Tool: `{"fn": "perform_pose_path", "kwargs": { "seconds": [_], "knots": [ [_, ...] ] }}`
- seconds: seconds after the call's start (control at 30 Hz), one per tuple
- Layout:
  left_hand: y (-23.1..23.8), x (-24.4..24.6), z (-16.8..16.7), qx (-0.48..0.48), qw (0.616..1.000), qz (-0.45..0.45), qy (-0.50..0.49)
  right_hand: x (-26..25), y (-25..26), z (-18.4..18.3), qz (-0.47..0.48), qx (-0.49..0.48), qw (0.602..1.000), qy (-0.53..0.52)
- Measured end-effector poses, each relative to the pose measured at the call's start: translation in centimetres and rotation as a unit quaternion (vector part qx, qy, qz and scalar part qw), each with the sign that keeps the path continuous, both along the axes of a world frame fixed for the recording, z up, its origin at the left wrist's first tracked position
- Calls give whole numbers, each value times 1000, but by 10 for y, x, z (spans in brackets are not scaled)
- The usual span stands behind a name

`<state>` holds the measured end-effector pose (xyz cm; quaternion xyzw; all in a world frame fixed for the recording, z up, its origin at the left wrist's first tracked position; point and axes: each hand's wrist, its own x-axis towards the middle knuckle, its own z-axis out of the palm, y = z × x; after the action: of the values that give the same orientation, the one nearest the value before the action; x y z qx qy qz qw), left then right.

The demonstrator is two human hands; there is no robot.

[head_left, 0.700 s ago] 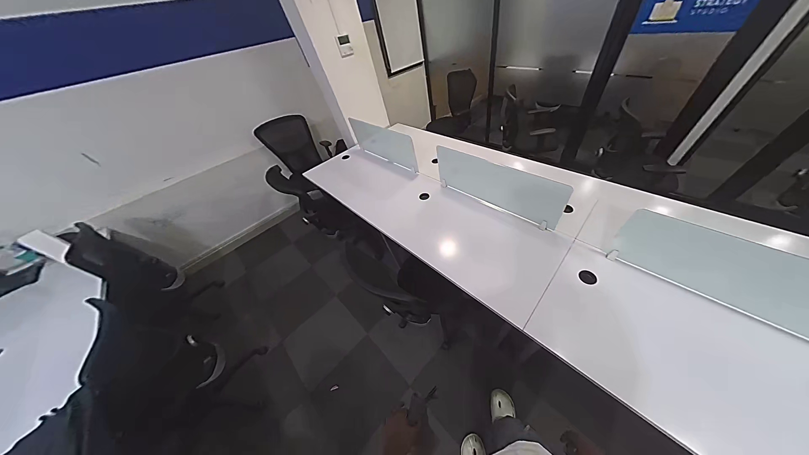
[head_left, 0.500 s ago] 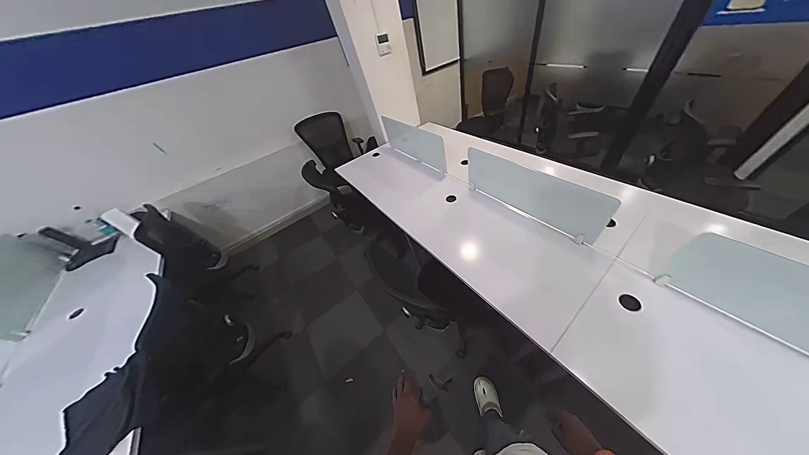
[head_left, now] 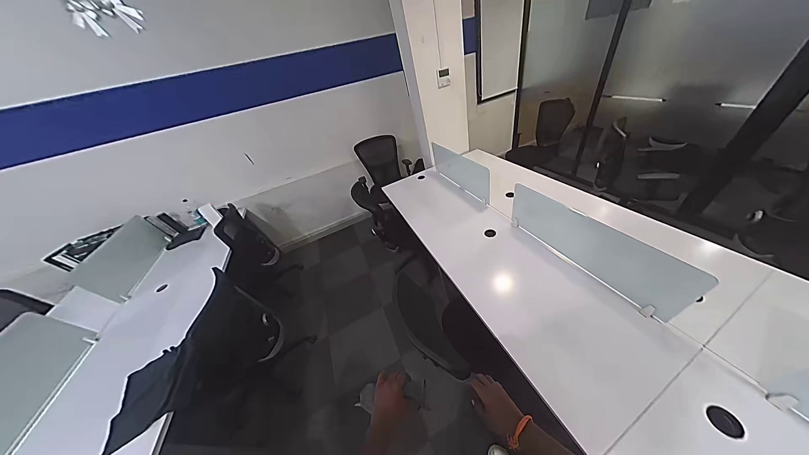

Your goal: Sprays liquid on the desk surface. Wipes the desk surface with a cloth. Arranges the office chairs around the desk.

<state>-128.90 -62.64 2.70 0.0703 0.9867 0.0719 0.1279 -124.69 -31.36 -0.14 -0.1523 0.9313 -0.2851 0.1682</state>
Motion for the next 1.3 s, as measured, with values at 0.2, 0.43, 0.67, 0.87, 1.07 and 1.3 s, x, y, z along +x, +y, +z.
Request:
{"fn": "perform_pose_path", "kwargs": {
  "seconds": [0.2, 0.43, 0.67, 0.87, 1.07, 1.3],
  "knots": [
    [0, -81, -22, 26, 995, -97, -6, -52, -36, -6, -24, 26, 999, -27],
    [-25, -178, -29, 22, 987, -150, -49, -90, -91, -21, -79, 43, 991, -95],
    [-41, -240, -35, -4, 944, -324, -67, -94, -129, -11, -242, 81, 957, -137],
    [-49, -218, -41, -24, 945, -324, -35, -82, -144, -13, -261, 118, 943, -171],
    [-70, -182, -38, -32, 949, -313, -27, -48, -162, -17, -265, 94, 947, -156],
    [-121, -123, -44, -32, 961, -273, -22, 7, -209, -20, -282, 77, 946, -138]
  ]
}}
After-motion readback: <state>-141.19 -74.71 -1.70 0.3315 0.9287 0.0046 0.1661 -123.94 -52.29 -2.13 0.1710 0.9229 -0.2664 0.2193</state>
